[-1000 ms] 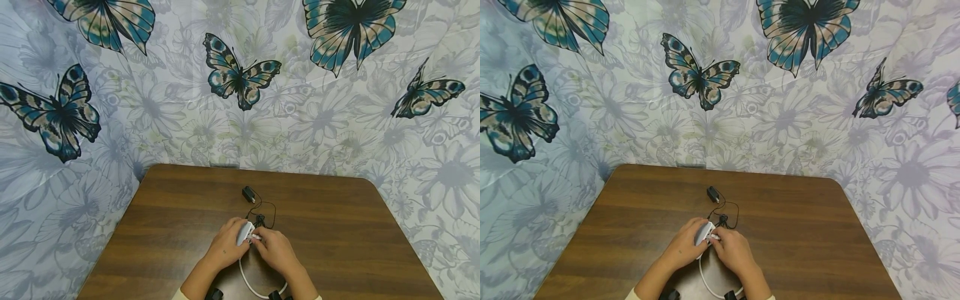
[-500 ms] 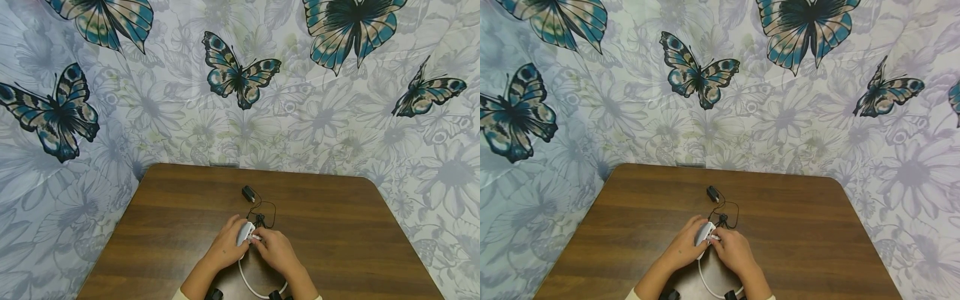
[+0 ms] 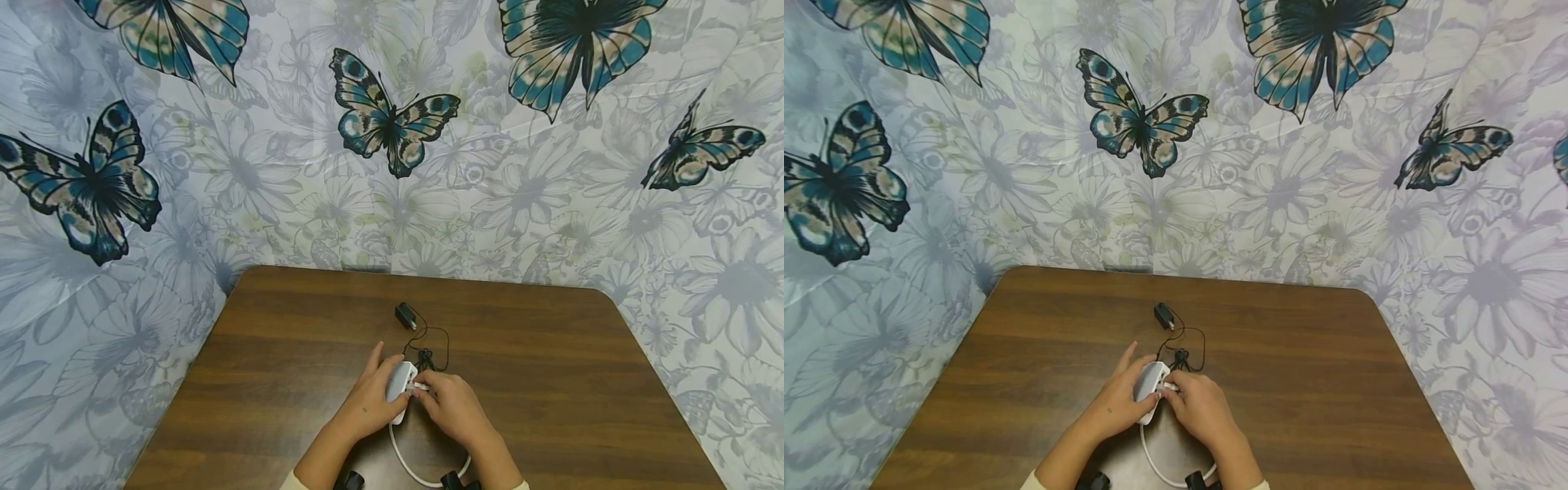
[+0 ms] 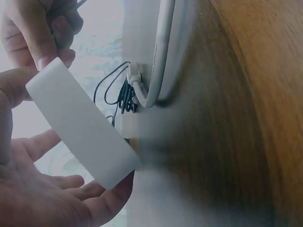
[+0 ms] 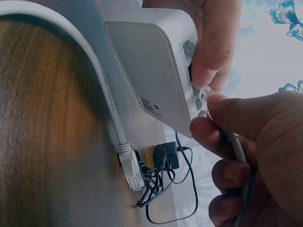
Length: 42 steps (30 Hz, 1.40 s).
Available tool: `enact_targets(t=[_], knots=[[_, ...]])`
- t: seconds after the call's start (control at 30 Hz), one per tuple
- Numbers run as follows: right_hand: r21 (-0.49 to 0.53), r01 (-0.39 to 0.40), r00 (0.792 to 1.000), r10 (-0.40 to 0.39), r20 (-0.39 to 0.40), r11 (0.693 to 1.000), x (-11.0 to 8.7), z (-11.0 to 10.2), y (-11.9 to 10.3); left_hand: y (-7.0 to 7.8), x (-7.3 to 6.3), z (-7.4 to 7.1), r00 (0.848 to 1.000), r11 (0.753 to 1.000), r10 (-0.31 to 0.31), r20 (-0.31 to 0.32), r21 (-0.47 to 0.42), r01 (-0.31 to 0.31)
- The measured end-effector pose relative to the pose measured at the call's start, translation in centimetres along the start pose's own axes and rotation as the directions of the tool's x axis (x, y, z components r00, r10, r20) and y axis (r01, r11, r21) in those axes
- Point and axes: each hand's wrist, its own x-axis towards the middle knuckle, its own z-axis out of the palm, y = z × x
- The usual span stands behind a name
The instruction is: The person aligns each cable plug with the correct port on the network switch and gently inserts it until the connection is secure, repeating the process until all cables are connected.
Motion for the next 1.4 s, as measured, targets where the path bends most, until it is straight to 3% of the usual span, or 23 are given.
enact_targets(t=[0.37, 0.63, 0.93, 1.4], knots=[[0.029, -0.006, 1.000, 0.005, 0.020, 1.000, 0.05, -0.09, 0.03, 0.05, -0.02, 0.01, 0.998, 1.000, -0.010, 0.061, 0.000, 0.010], [0.027, -0.020, 1.000, 0.020, 0.020, 0.999, 0.01, -0.05, -0.11, -0.04, -0.10, 0.03, 0.997, 1.000, 0.015, 0.081, 0.015, -0.016], [0.010, -0.008, 1.000, 0.008, 0.002, 1.000, -0.08, 0.11, -0.40, 0.11, -0.03, -0.04, 0.998, 1.000, -0.025, 0.056, 0.005, 0.025], [-0.042, 0.004, 1.000, -0.004, 0.011, 0.999, -0.15, 0.37, -0.70, 0.30, -0.08, -0.10, 1.000, 0.999, 0.004, 0.007, 0.035, -0.004]])
